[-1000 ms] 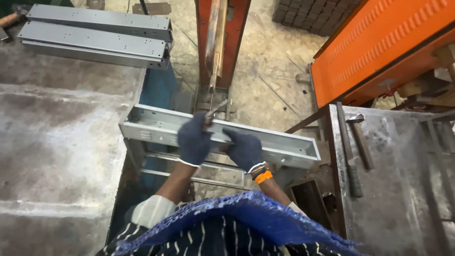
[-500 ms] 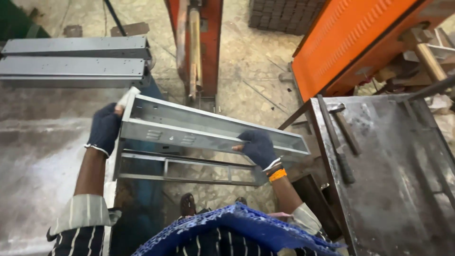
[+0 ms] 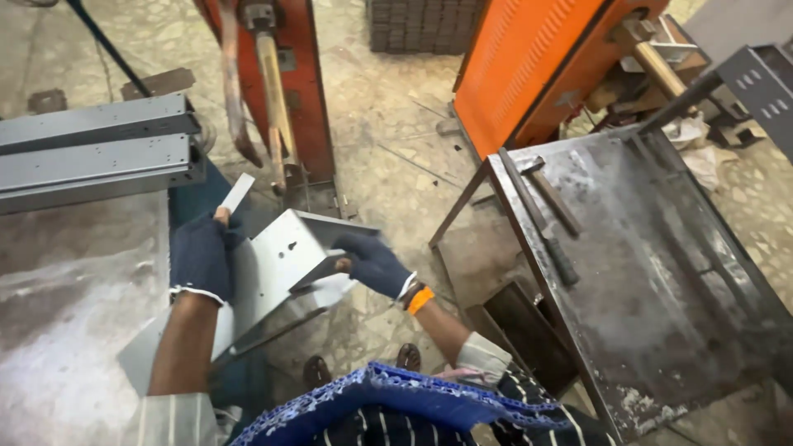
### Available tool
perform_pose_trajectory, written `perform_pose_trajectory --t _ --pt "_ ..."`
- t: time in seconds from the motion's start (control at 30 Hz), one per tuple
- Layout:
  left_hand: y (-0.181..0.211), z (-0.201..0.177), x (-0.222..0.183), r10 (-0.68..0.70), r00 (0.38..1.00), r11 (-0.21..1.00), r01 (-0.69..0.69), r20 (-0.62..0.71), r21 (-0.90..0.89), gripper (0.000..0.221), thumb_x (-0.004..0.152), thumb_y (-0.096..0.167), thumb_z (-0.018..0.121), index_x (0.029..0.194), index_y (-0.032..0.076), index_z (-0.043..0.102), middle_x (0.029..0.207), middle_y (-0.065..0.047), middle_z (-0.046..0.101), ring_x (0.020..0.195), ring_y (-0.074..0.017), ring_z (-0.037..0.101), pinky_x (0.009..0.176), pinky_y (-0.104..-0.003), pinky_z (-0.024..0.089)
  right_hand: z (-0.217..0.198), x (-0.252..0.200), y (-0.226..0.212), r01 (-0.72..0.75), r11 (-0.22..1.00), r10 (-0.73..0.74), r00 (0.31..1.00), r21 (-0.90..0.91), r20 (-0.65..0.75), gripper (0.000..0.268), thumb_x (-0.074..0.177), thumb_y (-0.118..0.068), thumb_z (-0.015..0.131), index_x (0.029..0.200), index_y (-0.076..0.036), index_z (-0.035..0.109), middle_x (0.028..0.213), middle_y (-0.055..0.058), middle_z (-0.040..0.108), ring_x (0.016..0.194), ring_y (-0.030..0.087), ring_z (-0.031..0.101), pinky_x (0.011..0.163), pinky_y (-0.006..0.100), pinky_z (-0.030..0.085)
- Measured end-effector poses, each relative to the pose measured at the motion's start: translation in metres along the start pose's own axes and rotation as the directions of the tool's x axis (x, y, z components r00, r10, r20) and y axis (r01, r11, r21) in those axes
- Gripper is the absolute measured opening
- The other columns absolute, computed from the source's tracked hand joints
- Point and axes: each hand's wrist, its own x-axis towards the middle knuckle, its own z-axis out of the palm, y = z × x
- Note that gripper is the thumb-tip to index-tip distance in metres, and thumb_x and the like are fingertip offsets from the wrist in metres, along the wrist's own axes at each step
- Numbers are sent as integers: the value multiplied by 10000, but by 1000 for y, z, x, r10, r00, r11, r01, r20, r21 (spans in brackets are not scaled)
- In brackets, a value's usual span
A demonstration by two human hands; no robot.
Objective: The person is using a spot welder to join various metal plates and components into a larger assembly.
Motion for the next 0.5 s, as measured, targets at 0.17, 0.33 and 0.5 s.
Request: perform_pose_trajectory --t 0.17,0.33,0.5 --pt "52 7 -34 -24 999 984 32 -45 176 327 1032 261 596 951 -21 741 746 -116 692 667 -199 638 633 -351 455 26 10 16 168 985 -163 981 37 -105 531 997 -337 636 1424 -32 556 1261 142 680 1112 211 646 929 356 534" --pt "-3 -10 0 74 993 984 -87 -92 -152 271 1034 189 620 943 -48 713 801 -39 684 717 -121 624 666 -291 477 62 27 26 54 995 -71 974 -86 -214 622 997 -427 595 1479 -42 518 1357 173 637 1236 280 619 1017 392 502" --pt "7 -21 15 120 972 978 -151 -200 -146 273 1049 180 620 958 -51 732 814 -50 688 702 -116 592 663 -280 454 79 42 -38 215 953 -284 878 -214 -385 911 964 -542 638 1594 17 288 1591 261 405 1482 381 426 1217 432 357"
